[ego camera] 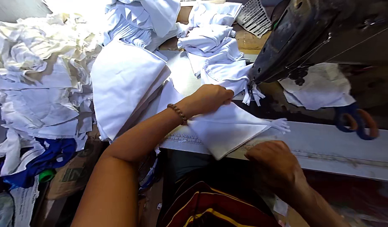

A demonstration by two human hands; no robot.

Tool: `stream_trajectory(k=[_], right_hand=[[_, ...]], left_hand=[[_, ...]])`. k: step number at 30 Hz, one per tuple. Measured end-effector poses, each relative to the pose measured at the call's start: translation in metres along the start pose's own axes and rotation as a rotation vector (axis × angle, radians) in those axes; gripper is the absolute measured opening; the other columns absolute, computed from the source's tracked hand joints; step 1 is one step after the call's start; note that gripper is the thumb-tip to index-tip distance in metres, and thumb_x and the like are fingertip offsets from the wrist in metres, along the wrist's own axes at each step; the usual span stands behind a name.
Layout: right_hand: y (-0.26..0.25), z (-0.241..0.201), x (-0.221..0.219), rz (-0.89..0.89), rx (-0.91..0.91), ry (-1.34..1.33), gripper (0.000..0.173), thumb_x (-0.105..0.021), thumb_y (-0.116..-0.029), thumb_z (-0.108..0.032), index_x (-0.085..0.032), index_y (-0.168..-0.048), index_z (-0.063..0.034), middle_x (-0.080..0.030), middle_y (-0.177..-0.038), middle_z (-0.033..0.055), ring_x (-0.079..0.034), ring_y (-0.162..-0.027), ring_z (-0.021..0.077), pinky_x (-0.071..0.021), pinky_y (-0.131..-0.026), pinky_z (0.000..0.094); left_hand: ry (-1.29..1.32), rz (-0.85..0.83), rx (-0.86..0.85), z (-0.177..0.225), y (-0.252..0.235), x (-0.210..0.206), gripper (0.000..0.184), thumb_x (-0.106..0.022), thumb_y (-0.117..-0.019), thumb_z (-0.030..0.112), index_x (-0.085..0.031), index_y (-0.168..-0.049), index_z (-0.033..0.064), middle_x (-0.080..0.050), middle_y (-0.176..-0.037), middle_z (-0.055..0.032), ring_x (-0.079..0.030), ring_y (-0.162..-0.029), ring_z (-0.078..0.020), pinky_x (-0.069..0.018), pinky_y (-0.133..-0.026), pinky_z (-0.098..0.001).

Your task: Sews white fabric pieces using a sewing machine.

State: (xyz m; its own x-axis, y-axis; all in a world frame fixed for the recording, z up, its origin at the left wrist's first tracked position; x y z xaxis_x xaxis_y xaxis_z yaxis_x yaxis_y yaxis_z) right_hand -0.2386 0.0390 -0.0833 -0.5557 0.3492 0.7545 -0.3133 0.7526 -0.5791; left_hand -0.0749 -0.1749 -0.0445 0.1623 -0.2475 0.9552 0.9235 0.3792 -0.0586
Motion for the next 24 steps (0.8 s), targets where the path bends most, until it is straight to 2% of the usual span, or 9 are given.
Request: stream_trajectory(k=[3,5,8,10,12,14,17,21,24], right_hand=[[-0.012,-0.011,0.014,0.03,0.038,-0.086,0.017,-0.052,-0.1066,-0.023,-0.064,-0.1,-0.0145,-0.072,-0.114,0.0055,-0.062,-0.116,0.0203,-0.042,-0.102,0.0366],[-0.027,-0.005,0.006,0.045,0.014,-0.132,0.024,-0.049,-0.1084,-0.032,-0.064,-0.107,-0.0132,-0.069,-0.125,0.0084,-0.059,-0.127,0.0229,-0.043,-0.108,0.04],[-0.041,0.024,-0.031,-0.142,-0.067,-0.046,0.059,-0.034,-0.1078,-0.053,-0.064,-0.139,-0.0125,-0.056,-0.15,0.0143,-0.042,-0.146,0.0421,-0.0322,-0.115,0.0651],[-0.035,0.035,-0.046,-0.263,-0.087,0.034,0.067,-0.026,-0.1055,-0.06,-0.06,-0.146,-0.0191,-0.051,-0.155,0.0119,-0.039,-0.146,0.0467,-0.0267,-0.113,0.0751],[-0.024,0.028,-0.037,-0.284,-0.084,0.075,0.068,-0.024,-0.1051,-0.062,-0.062,-0.143,-0.0208,-0.055,-0.152,0.0112,-0.045,-0.142,0.0468,-0.0326,-0.109,0.0753],[-0.008,0.014,-0.023,-0.286,-0.124,0.108,0.068,-0.025,-0.1048,-0.063,-0.065,-0.14,-0.0211,-0.058,-0.149,0.0113,-0.048,-0.14,0.0467,-0.0358,-0.106,0.0743],[-0.004,0.007,-0.007,-0.272,-0.195,0.18,0.073,-0.026,-0.103,-0.067,-0.071,-0.132,-0.0173,-0.064,-0.141,0.0161,-0.055,-0.131,0.0501,-0.0385,-0.101,0.0734],[-0.026,0.007,-0.012,-0.217,-0.157,0.154,0.071,-0.034,-0.1032,-0.063,-0.077,-0.113,-0.0068,-0.071,-0.123,0.0226,-0.062,-0.12,0.0499,-0.0395,-0.099,0.0751],[-0.049,-0.001,-0.019,-0.158,-0.112,-0.044,0.056,-0.046,-0.1037,-0.053,-0.077,-0.104,-0.0067,-0.074,-0.115,0.0168,-0.069,-0.112,0.0388,-0.0492,-0.095,0.0625]], left_hand=[[-0.002,0.032,-0.139,0.03,0.003,0.034,0.022,-0.056,-0.1039,0.02,-0.07,-0.097,0.0052,-0.069,-0.083,-0.0109,-0.07,-0.077,-0.0283,-0.053,-0.062,-0.0464],[-0.063,0.052,-0.201,0.035,-0.004,0.05,0.022,-0.057,-0.1031,0.022,-0.071,-0.094,0.0078,-0.069,-0.082,-0.0088,-0.07,-0.076,-0.0263,-0.0509,-0.06,-0.0445],[-0.22,0.138,-0.067,0.015,-0.008,0.05,0.021,-0.056,-0.1029,0.016,-0.073,-0.104,0.004,-0.07,-0.1,-0.0168,-0.07,-0.094,-0.0357,-0.0518,-0.073,-0.0514],[-0.238,0.243,0.105,0.001,0.009,0.063,0.021,-0.054,-0.1035,0.009,-0.072,-0.111,0.0008,-0.07,-0.107,-0.0189,-0.07,-0.099,-0.0371,-0.0552,-0.081,-0.0526],[-0.227,0.327,0.301,-0.005,0.043,0.079,0.021,-0.051,-0.1038,0.006,-0.07,-0.105,-0.0017,-0.07,-0.098,-0.0188,-0.07,-0.093,-0.0355,-0.0556,-0.082,-0.0512],[-0.229,0.264,0.499,-0.008,0.084,0.077,0.022,-0.052,-0.1043,0.012,-0.069,-0.098,-0.0013,-0.069,-0.089,-0.0183,-0.07,-0.089,-0.0355,-0.0546,-0.08,-0.0526],[-0.174,0.118,0.649,0.003,0.121,0.039,0.019,-0.067,-0.0974,0.017,-0.074,-0.1,0.0004,-0.071,-0.096,-0.0185,-0.07,-0.095,-0.0369,-0.056,-0.084,-0.0559],[-0.254,0.296,0.589,0.002,0.125,-0.008,0.011,-0.066,-0.0926,0.004,-0.074,-0.089,-0.0021,-0.069,-0.089,-0.0188,-0.071,-0.087,-0.0351,-0.0584,-0.073,-0.0479],[-0.156,0.304,0.558,-0.011,0.124,-0.001,0.011,-0.065,-0.0914,0.003,-0.074,-0.087,-0.0027,-0.07,-0.084,-0.0183,-0.071,-0.082,-0.0341,-0.0575,-0.073,-0.0495]])
Point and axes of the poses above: each hand's wrist, its own y-axis away from the middle knuckle, its own x-axis out of the back of the hand, z = x × y, the point moved 2 cm from there along -y, towards the middle knuckle
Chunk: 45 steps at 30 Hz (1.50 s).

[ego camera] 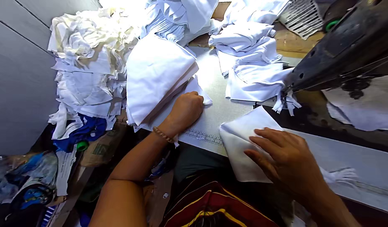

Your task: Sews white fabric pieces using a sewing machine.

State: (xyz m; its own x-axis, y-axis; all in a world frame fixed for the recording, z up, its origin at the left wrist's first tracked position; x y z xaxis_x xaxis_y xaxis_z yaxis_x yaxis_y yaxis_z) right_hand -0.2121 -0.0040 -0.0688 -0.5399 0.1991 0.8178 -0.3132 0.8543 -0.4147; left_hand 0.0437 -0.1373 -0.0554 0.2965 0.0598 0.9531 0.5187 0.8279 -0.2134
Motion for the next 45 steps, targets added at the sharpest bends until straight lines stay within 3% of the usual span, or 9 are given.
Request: stream_trajectory(k=[4,8,11,18,25,28,33,37,45], right_hand=[[-0.038,-0.019,-0.016,-0.091,-0.207,-0.59,0.028,-0.06,-0.1001,-0.032,-0.076,-0.1,-0.0081,-0.074,-0.089,-0.0027,-0.068,-0.08,-0.0006,-0.0572,-0.074,0.0183],[-0.081,-0.039,-0.031,-0.16,-0.544,-1.018,0.017,-0.066,-0.1003,-0.018,-0.072,-0.105,-0.003,-0.074,-0.087,0.0018,-0.073,-0.077,0.0061,-0.0624,-0.072,0.0238],[-0.091,-0.042,-0.045,-0.075,-0.529,-1.009,0.017,-0.061,-0.1013,-0.007,-0.068,-0.087,-0.0033,-0.072,-0.076,0.0007,-0.072,-0.07,0.0056,-0.0628,-0.07,0.0231],[-0.088,-0.04,-0.058,-0.076,-0.481,-0.879,0.018,-0.06,-0.0988,-0.005,-0.07,-0.084,-0.0052,-0.069,-0.068,-0.0019,-0.068,-0.062,0.0023,-0.06,-0.063,0.0201],[-0.102,-0.03,-0.04,-0.042,-0.664,-1.019,0.016,-0.052,-0.1035,-0.002,-0.064,-0.093,0.0002,-0.07,-0.074,0.0048,-0.071,-0.064,0.0111,-0.0634,-0.065,0.0282],[-0.103,-0.031,-0.03,0.064,-0.534,-1.081,0.014,-0.057,-0.1021,-0.007,-0.065,-0.113,-0.0026,-0.07,-0.091,0.0026,-0.07,-0.076,0.0092,-0.062,-0.072,0.0276],[-0.101,-0.048,-0.026,0.198,-0.255,-1.081,0.021,-0.063,-0.099,-0.013,-0.061,-0.119,-0.0078,-0.068,-0.097,-0.0041,-0.068,-0.079,0.004,-0.0601,-0.07,0.0217],[-0.094,-0.047,-0.041,0.248,-0.257,-1.08,0.009,-0.067,-0.0954,-0.006,-0.074,-0.101,-0.0035,-0.073,-0.079,-0.0041,-0.069,-0.068,0.0026,-0.0611,-0.066,0.0212],[-0.088,-0.041,-0.048,0.2,-0.172,-0.878,0.016,-0.06,-0.0973,-0.007,-0.075,-0.095,-0.0027,-0.069,-0.073,-0.007,-0.062,-0.062,-0.0062,-0.0534,-0.06,0.0117]], left_hand=[[0.312,-0.105,0.092,-0.013,0.004,0.022,0.012,-0.067,-0.0976,0.011,-0.074,-0.093,0.0026,-0.069,-0.081,-0.0079,-0.065,-0.075,-0.0166,-0.0536,-0.073,-0.0369],[0.464,0.061,0.057,0.019,0.028,0.033,0.007,-0.069,-0.0962,0.011,-0.073,-0.095,0.0052,-0.068,-0.079,-0.0015,-0.062,-0.065,-0.0055,-0.0536,-0.061,-0.0227],[0.595,0.089,0.074,0.028,0.035,0.024,0.005,-0.074,-0.0925,0.009,-0.073,-0.093,0.0037,-0.068,-0.078,-0.0014,-0.063,-0.065,-0.004,-0.0552,-0.062,-0.0202],[0.979,-0.034,0.222,0.016,0.041,0.01,0.005,-0.066,-0.0936,-0.002,-0.07,-0.091,-0.0009,-0.066,-0.068,-0.0005,-0.062,-0.058,-0.0025,-0.0548,-0.058,-0.0185],[1.325,0.325,0.115,0.018,0.061,0.07,0.014,-0.056,-0.1,0.005,-0.067,-0.097,0.0121,-0.068,-0.08,0.0041,-0.064,-0.064,-0.0023,-0.0568,-0.059,-0.0181],[1.267,0.442,0.061,0.025,0.061,0.084,0.012,-0.056,-0.1006,0.003,-0.065,-0.1,0.0115,-0.068,-0.083,0.0028,-0.065,-0.064,-0.0036,-0.0583,-0.058,-0.0189],[0.858,0.407,0.089,0.046,0.046,0.064,0.008,-0.058,-0.0967,0.002,-0.065,-0.1,0.0007,-0.066,-0.088,-0.0032,-0.065,-0.068,-0.0059,-0.0584,-0.059,-0.0218],[0.635,0.406,0.043,0.055,0.04,0.034,0.007,-0.064,-0.0929,0.004,-0.069,-0.093,-0.0006,-0.065,-0.086,-0.0056,-0.064,-0.071,-0.005,-0.0561,-0.062,-0.0185],[0.875,0.358,0.211,0.047,0.045,0.026,0.006,-0.071,-0.0916,0.0,-0.072,-0.097,-0.0014,-0.073,-0.077,-0.0024,-0.068,-0.064,-0.0034,-0.0609,-0.064,-0.0207]])
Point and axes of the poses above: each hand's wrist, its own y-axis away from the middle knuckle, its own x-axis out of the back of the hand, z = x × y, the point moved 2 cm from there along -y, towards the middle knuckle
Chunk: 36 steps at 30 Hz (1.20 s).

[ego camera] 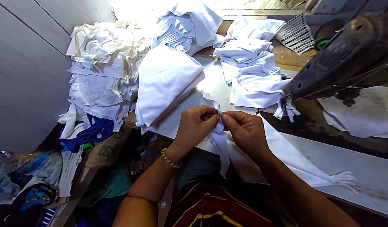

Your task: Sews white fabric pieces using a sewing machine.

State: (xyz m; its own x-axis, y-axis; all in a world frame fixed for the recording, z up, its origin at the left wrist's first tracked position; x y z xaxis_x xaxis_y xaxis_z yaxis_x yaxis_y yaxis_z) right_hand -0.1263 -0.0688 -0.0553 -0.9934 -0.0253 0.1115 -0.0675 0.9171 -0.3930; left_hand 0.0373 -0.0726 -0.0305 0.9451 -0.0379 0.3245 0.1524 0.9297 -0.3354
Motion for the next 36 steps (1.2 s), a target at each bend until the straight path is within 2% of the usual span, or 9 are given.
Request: stream_trajectory(k=[5,11,15,22,25,28,31,34,36], right_hand=[[-0.001,-0.002,-0.001,-0.084,0.098,0.095,0.018,-0.06,-0.0947,-0.009,-0.076,-0.093,-0.0011,-0.073,-0.082,-0.0016,-0.064,-0.07,-0.0076,-0.055,-0.066,0.0102],[-0.005,-0.004,0.003,-0.147,0.137,0.218,0.019,-0.059,-0.0923,-0.01,-0.077,-0.089,-0.0023,-0.074,-0.085,0.0014,-0.063,-0.071,-0.0084,-0.0516,-0.065,0.008],[-0.005,-0.004,0.002,-0.161,0.217,0.374,0.022,-0.058,-0.0918,-0.011,-0.077,-0.082,-0.0038,-0.075,-0.084,0.0056,-0.068,-0.077,-0.0004,-0.0533,-0.069,0.0143],[-0.006,-0.003,0.002,-0.128,0.203,0.329,0.02,-0.06,-0.0894,-0.01,-0.076,-0.079,-0.003,-0.071,-0.077,0.0019,-0.058,-0.065,-0.0072,-0.0471,-0.06,0.0092],[-0.005,-0.005,-0.002,-0.044,0.141,0.279,0.018,-0.061,-0.0878,-0.01,-0.073,-0.076,-0.0041,-0.065,-0.068,-0.0031,-0.051,-0.057,-0.0093,-0.0417,-0.052,0.0085],[-0.012,-0.001,0.007,-0.012,-0.105,0.238,0.015,-0.061,-0.0888,-0.012,-0.069,-0.077,-0.0103,-0.061,-0.061,-0.0089,-0.056,-0.053,-0.0061,-0.0474,-0.05,0.0148],[-0.02,0.002,0.023,0.01,-0.262,0.287,0.015,-0.061,-0.0994,-0.015,-0.072,-0.095,-0.0064,-0.069,-0.077,0.0003,-0.065,-0.066,0.0063,-0.0563,-0.063,0.0291],[-0.01,-0.032,0.018,0.063,0.178,0.43,0.041,-0.053,-0.1055,-0.027,-0.062,-0.13,0.0049,-0.066,-0.129,0.0189,-0.066,-0.115,0.02,-0.0552,-0.096,0.0356],[0.002,-0.055,0.001,-0.011,0.348,0.333,0.05,-0.058,-0.1022,-0.032,-0.059,-0.132,0.0087,-0.068,-0.126,0.0197,-0.066,-0.116,0.0175,-0.0542,-0.098,0.0327]], left_hand=[[-0.251,-0.008,-0.187,0.001,-0.001,0.005,0.004,-0.069,-0.0874,0.001,-0.073,-0.086,0.0007,-0.067,-0.07,-0.0014,-0.059,-0.059,0.0008,-0.0515,-0.056,-0.0146],[-0.312,-0.049,-0.231,0.002,0.0,0.005,0.006,-0.069,-0.0886,0.002,-0.075,-0.088,0.0011,-0.071,-0.074,-0.0031,-0.063,-0.063,0.0003,-0.0533,-0.059,-0.0147],[-0.382,-0.079,-0.283,0.001,-0.002,0.005,0.006,-0.069,-0.0862,0.002,-0.074,-0.084,0.0018,-0.069,-0.071,-0.0032,-0.062,-0.061,-0.0019,-0.052,-0.057,-0.0163],[-0.422,-0.063,-0.328,0.0,-0.001,0.005,0.009,-0.067,-0.0859,0.002,-0.076,-0.087,0.002,-0.071,-0.074,-0.0043,-0.064,-0.063,-0.0036,-0.0524,-0.059,-0.0177],[-0.358,-0.012,-0.326,-0.002,0.0,0.004,0.008,-0.067,-0.085,0.001,-0.075,-0.086,0.0001,-0.069,-0.073,-0.0045,-0.061,-0.061,-0.0018,-0.0511,-0.057,-0.0156],[-0.166,0.061,-0.242,0.009,0.001,0.02,0.008,-0.065,-0.0876,-0.003,-0.072,-0.093,-0.0039,-0.071,-0.079,-0.0049,-0.064,-0.064,-0.0017,-0.0563,-0.059,-0.0169],[0.031,0.183,-0.207,0.029,0.002,0.045,0.012,-0.062,-0.0916,-0.003,-0.066,-0.1,0.0045,-0.069,-0.082,0.0037,-0.065,-0.063,-0.001,-0.0576,-0.057,-0.018],[0.014,0.295,-0.398,0.053,-0.004,0.044,0.01,-0.061,-0.092,0.0,-0.062,-0.101,0.0043,-0.066,-0.085,0.0064,-0.062,-0.066,0.0026,-0.0538,-0.058,-0.0135],[0.023,0.305,-0.495,0.068,-0.005,0.032,0.008,-0.06,-0.0919,-0.001,-0.062,-0.099,-0.0013,-0.065,-0.084,0.0037,-0.061,-0.068,0.0026,-0.0526,-0.06,-0.0135]])
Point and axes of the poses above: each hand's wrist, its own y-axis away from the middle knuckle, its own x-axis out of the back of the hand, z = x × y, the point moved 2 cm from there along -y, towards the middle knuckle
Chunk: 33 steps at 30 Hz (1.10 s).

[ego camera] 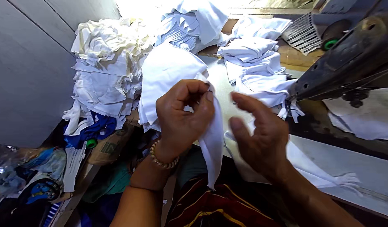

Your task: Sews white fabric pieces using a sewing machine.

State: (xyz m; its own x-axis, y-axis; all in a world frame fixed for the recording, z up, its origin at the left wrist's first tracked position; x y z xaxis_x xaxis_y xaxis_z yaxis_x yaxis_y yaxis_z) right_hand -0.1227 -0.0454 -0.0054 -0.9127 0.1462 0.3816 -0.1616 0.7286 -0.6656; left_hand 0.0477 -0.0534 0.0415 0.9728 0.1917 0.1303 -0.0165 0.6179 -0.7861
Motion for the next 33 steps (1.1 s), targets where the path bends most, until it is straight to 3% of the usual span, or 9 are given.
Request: stream_trajectory(k=[2,4,9,12,15,19,24,31,33], right_hand=[[0.011,-0.01,-0.016,-0.142,-0.043,-0.237,0.045,-0.067,-0.0952,-0.032,-0.063,-0.125,0.0013,-0.072,-0.105,0.004,-0.067,-0.095,0.0001,-0.0578,-0.083,0.0204],[0.023,-0.006,-0.025,-0.255,-0.069,-0.422,0.021,-0.063,-0.0966,-0.018,-0.068,-0.101,0.0018,-0.07,-0.084,0.0027,-0.065,-0.079,-0.0018,-0.055,-0.072,0.0171],[0.05,-0.009,0.022,-0.419,-0.103,-0.557,0.028,-0.044,-0.109,-0.016,-0.064,-0.102,0.003,-0.064,-0.081,0.0034,-0.059,-0.077,-0.0039,-0.0485,-0.071,0.0126],[0.069,-0.014,0.054,-0.45,-0.148,-0.633,0.026,-0.045,-0.1082,-0.016,-0.063,-0.102,0.0014,-0.062,-0.079,0.0014,-0.057,-0.075,-0.0054,-0.0462,-0.068,0.0107],[0.092,-0.015,0.084,-0.409,-0.238,-0.725,0.023,-0.047,-0.1086,-0.016,-0.064,-0.105,-0.0005,-0.067,-0.09,-0.001,-0.061,-0.087,-0.0081,-0.0499,-0.079,0.0099],[0.13,0.006,0.112,-0.091,-0.637,-0.474,0.014,-0.059,-0.1032,-0.024,-0.07,-0.107,-0.0171,-0.073,-0.09,-0.0158,-0.067,-0.08,-0.0087,-0.0574,-0.072,0.0125],[0.158,0.036,0.12,0.104,-0.91,-0.317,0.055,-0.062,-0.0928,-0.01,-0.043,-0.144,-0.0013,-0.076,-0.094,-0.0042,-0.074,-0.075,0.0044,-0.062,-0.059,0.0203],[0.159,0.029,0.134,0.157,-0.804,-0.242,0.018,-0.059,-0.0972,-0.011,-0.071,-0.11,-0.0072,-0.073,-0.091,-0.0083,-0.068,-0.064,-0.0025,-0.0594,-0.052,0.0167],[0.159,0.041,0.14,0.139,-0.912,-0.142,0.021,-0.06,-0.0969,-0.016,-0.069,-0.112,-0.0046,-0.071,-0.087,-0.0051,-0.064,-0.057,-0.002,-0.0567,-0.048,0.0165]], left_hand=[[0.03,-0.022,-0.041,0.011,-0.001,-0.011,0.009,-0.059,-0.0941,-0.001,-0.061,-0.102,-0.002,-0.066,-0.086,0.0039,-0.062,-0.071,0.0036,-0.0538,-0.063,-0.0129],[-0.031,-0.029,-0.128,0.011,-0.004,-0.015,0.007,-0.06,-0.098,0.003,-0.062,-0.104,-0.0004,-0.066,-0.093,0.0048,-0.062,-0.08,0.0046,-0.0539,-0.07,-0.0126],[0.206,-0.225,-0.052,-0.012,-0.011,-0.015,0.015,-0.057,-0.1039,0.031,-0.064,-0.111,0.0192,-0.059,-0.14,0.002,-0.052,-0.137,-0.0185,-0.047,-0.113,-0.0386],[0.498,-0.366,0.097,-0.01,-0.005,-0.03,0.013,-0.056,-0.1038,0.038,-0.061,-0.108,0.0266,-0.071,-0.106,0.0084,-0.069,-0.104,-0.0122,-0.0565,-0.098,-0.0363],[0.442,-0.561,0.078,-0.002,0.0,-0.052,0.013,-0.051,-0.1074,0.034,-0.057,-0.105,0.0223,-0.059,-0.092,0.0121,-0.057,-0.076,0.0046,-0.0494,-0.064,-0.0118],[0.147,-0.797,0.179,-0.026,-0.002,-0.102,0.011,-0.061,-0.0989,0.006,-0.067,-0.105,-0.0013,-0.067,-0.098,-0.0039,-0.063,-0.078,-0.0011,-0.0551,-0.069,-0.0159],[-0.093,-1.18,0.294,-0.091,0.03,-0.153,0.03,-0.067,-0.0945,0.004,-0.07,-0.124,0.0004,-0.068,-0.116,-0.0157,-0.067,-0.097,-0.0222,-0.0568,-0.085,-0.0393],[-0.148,-1.098,0.162,-0.077,0.025,-0.142,0.034,-0.062,-0.0973,0.003,-0.068,-0.13,0.004,-0.067,-0.121,-0.0115,-0.066,-0.092,-0.0118,-0.0559,-0.075,-0.0242],[-0.196,-1.087,0.126,-0.082,0.037,-0.145,0.035,-0.062,-0.096,0.001,-0.067,-0.131,0.0011,-0.067,-0.124,-0.016,-0.069,-0.102,-0.02,-0.0586,-0.085,-0.0333]])
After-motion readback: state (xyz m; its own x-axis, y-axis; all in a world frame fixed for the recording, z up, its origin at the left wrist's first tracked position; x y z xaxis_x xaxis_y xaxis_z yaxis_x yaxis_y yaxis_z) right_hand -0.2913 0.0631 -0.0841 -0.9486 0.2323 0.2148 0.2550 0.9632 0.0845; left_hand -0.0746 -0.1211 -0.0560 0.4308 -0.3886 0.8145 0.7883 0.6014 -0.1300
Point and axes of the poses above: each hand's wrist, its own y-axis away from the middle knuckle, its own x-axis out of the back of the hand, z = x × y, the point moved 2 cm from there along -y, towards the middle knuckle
